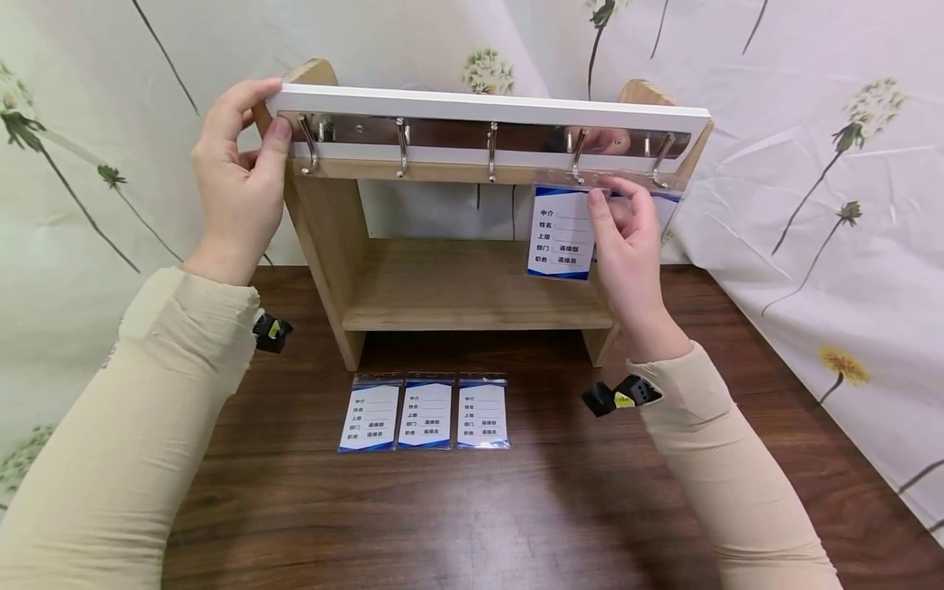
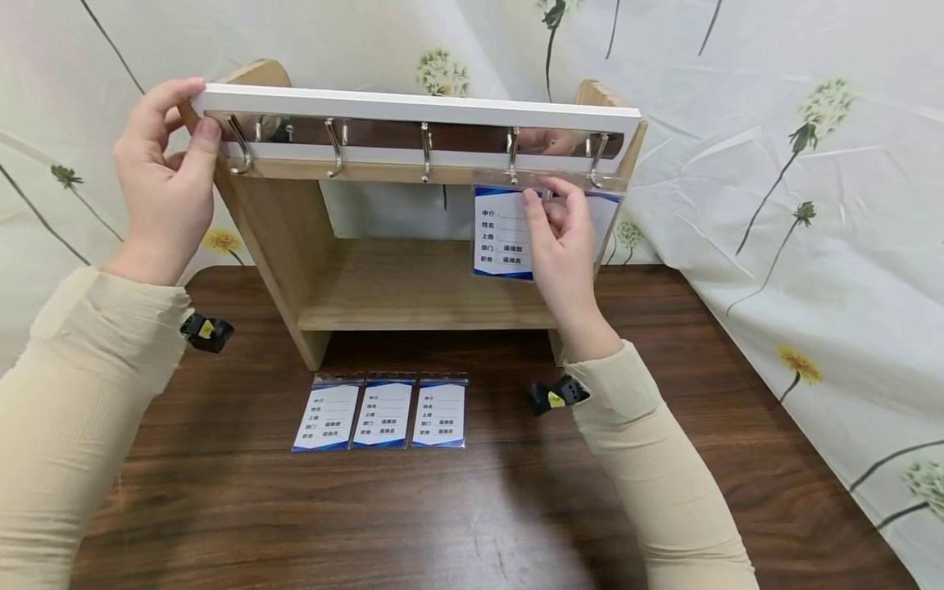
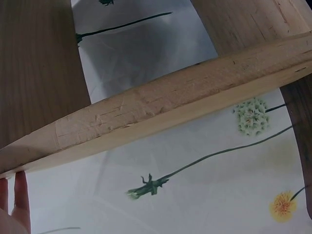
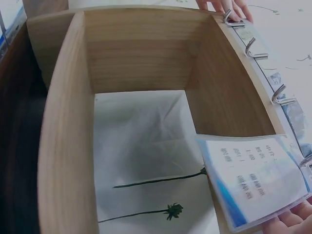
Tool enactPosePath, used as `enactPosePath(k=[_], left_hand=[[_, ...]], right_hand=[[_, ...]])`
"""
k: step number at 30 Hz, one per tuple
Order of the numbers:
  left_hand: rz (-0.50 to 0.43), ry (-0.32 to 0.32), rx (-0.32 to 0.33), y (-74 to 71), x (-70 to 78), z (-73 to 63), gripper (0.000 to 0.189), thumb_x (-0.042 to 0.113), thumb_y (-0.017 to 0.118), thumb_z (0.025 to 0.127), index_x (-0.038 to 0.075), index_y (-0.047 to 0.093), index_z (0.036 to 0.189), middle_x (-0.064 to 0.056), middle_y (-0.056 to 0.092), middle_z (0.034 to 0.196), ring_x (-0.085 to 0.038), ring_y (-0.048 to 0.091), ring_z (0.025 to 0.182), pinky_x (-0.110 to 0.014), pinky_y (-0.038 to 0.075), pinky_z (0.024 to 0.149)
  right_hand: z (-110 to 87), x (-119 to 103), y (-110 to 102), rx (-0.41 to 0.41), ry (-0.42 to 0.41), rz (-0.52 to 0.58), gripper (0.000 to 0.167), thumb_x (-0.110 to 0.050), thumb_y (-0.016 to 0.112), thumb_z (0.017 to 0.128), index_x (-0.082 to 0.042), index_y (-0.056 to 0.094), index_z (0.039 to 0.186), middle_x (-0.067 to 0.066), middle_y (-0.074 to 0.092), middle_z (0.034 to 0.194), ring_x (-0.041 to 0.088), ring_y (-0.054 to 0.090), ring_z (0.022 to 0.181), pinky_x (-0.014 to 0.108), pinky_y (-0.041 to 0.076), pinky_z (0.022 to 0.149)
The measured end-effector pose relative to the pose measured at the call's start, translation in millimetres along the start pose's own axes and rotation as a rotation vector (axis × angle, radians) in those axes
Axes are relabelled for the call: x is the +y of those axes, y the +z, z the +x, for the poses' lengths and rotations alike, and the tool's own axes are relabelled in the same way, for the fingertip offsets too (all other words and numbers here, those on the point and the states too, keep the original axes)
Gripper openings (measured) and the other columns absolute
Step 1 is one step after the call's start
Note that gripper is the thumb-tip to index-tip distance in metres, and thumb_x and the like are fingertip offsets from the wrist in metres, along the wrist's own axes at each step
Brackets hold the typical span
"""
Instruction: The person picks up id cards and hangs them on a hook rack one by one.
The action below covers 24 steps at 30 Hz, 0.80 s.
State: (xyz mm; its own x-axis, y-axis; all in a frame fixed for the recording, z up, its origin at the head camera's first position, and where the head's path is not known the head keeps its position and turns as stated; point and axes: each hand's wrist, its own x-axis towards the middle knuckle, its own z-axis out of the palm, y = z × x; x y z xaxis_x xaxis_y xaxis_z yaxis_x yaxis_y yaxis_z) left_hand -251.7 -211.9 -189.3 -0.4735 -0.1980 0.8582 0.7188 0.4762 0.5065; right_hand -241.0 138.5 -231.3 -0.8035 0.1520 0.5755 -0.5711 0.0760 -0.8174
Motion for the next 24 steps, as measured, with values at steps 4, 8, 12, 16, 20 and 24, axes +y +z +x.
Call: enactPosePath(k=[4,8,12,16,20,24], left_hand=[[0.004,0.014,-0.007,-1.4,-2.0,0.2,0.03,0.01,0.056,0.099,0.005,0.064,0.128,0.02,0.06,0.124,-0.011,0.054,0.111,-0.014,0.049,0.072],[0.005,0.011,-0.009,-1.4,-1.6,0.0,0.03,0.01,0.056,0.099,0.005,0.064,0.128,0.018,0.06,0.125,-0.011,0.054,0.111,-0.014,0.049,0.072],[-0.001,-0.062,0.013,-0.1,1.9,0.3,0.03,0.008,0.056,0.098,0.007,0.065,0.127,0.015,0.061,0.125,-0.01,0.053,0.112,-0.015,0.049,0.073],[0.003,-0.097,0.022,0.6,3.5,0.4,0.03,0.007,0.056,0.098,0.007,0.065,0.127,0.013,0.062,0.125,-0.009,0.053,0.113,-0.017,0.048,0.074],[0.006,-0.095,0.023,0.7,3.3,0.3,0.03,0.007,0.056,0.098,0.007,0.065,0.127,0.013,0.062,0.126,-0.01,0.053,0.113,-0.016,0.049,0.074],[0.007,-0.104,0.023,1.1,3.6,0.4,0.03,0.007,0.056,0.098,0.007,0.065,0.127,0.013,0.061,0.126,-0.009,0.052,0.114,-0.016,0.049,0.074]], right_hand=[[-10.9,4.9,-3.8,-0.002,0.037,-0.013,0.03,-0.017,0.054,0.102,-0.004,0.05,0.129,-0.014,0.068,0.087,0.004,0.059,0.082,0.021,0.042,0.073],[-20.4,10.1,-6.3,0.001,0.061,-0.018,0.028,-0.014,0.055,0.101,-0.004,0.051,0.127,-0.015,0.069,0.086,0.003,0.053,0.071,0.019,0.038,0.064],[-28.1,16.6,-8.5,0.008,0.106,-0.019,0.025,-0.014,0.056,0.101,-0.005,0.054,0.124,-0.016,0.069,0.089,0.003,0.054,0.076,0.019,0.038,0.065],[-34.4,25.0,-10.1,0.011,0.15,0.007,0.022,-0.014,0.056,0.1,-0.004,0.055,0.12,-0.011,0.07,0.095,0.003,0.064,0.081,0.018,0.051,0.073],[-43.6,34.5,-10.0,-0.03,0.206,0.077,0.021,-0.012,0.054,0.101,-0.002,0.054,0.12,-0.007,0.07,0.098,0.008,0.07,0.077,0.027,0.059,0.075],[-55.1,44.0,-7.8,-0.049,0.265,0.128,0.024,-0.011,0.054,0.101,0.0,0.053,0.123,-0.007,0.068,0.093,0.008,0.07,0.075,0.029,0.06,0.075]])
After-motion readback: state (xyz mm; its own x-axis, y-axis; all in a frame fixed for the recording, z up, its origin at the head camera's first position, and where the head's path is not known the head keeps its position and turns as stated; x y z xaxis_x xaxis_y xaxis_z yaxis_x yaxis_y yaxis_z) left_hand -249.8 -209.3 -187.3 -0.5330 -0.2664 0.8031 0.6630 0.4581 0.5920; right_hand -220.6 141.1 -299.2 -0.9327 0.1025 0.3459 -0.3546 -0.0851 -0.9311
